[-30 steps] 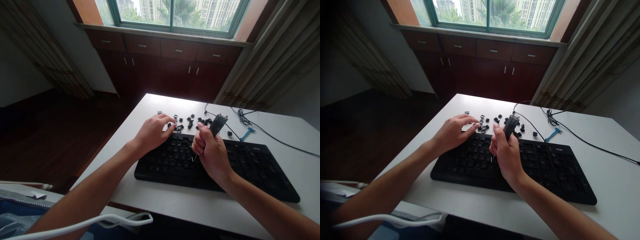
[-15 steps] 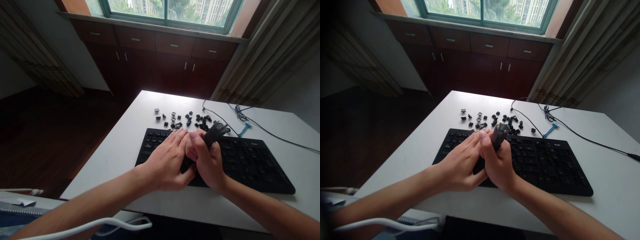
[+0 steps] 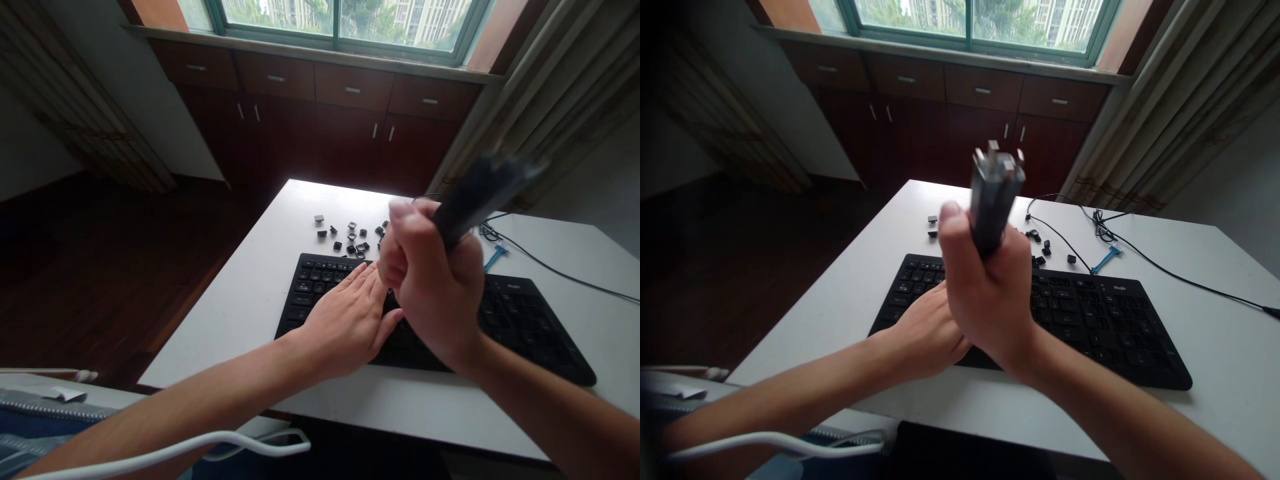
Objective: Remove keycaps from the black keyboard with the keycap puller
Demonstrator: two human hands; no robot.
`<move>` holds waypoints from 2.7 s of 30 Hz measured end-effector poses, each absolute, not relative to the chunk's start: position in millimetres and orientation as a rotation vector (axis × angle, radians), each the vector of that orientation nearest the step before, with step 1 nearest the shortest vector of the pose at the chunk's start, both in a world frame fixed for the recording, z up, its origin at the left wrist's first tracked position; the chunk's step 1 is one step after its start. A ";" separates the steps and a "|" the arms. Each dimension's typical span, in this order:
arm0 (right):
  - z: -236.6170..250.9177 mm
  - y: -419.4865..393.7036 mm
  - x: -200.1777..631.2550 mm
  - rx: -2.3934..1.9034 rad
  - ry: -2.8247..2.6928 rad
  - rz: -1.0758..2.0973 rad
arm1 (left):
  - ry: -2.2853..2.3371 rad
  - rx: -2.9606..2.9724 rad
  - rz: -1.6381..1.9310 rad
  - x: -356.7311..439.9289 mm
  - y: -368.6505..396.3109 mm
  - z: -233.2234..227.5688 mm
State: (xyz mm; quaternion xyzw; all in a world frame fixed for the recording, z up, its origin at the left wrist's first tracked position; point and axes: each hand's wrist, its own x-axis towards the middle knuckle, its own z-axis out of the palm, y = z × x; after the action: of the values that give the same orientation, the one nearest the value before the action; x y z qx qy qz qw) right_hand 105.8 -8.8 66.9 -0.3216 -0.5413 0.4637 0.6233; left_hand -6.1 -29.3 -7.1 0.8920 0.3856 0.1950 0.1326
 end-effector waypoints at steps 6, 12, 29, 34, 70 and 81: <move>83.1 17.0 138.5 -0.854 -1.198 1.280 | 1.152 2.535 0.598 -15.7 -22.1 -5.2; 41.1 8.9 174.7 -1.037 -1.038 1.455 | 0.930 2.560 0.754 -36.2 -14.8 -2.0; 29.0 32.4 236.7 -1.401 -1.524 1.282 | 0.872 2.723 1.079 -54.7 5.8 21.5; 15.0 26.7 248.0 -1.549 -1.981 0.707 | 1.221 2.652 0.929 -51.6 57.7 10.6; -9.9 1.7 253.3 -1.401 -2.335 -0.184 | 1.672 2.627 0.713 -29.9 -94.3 -11.8; 18.0 -8.0 239.6 -1.441 -1.801 0.573 | 1.773 2.550 0.822 -27.3 -95.7 -17.5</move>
State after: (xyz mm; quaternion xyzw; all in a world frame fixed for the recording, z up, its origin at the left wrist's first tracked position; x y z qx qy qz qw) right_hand 239.6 -8.0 18.0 -0.5627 -0.7030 0.2237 0.3731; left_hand -27.3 -95.7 -17.5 0.7932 0.5515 0.2556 -0.0358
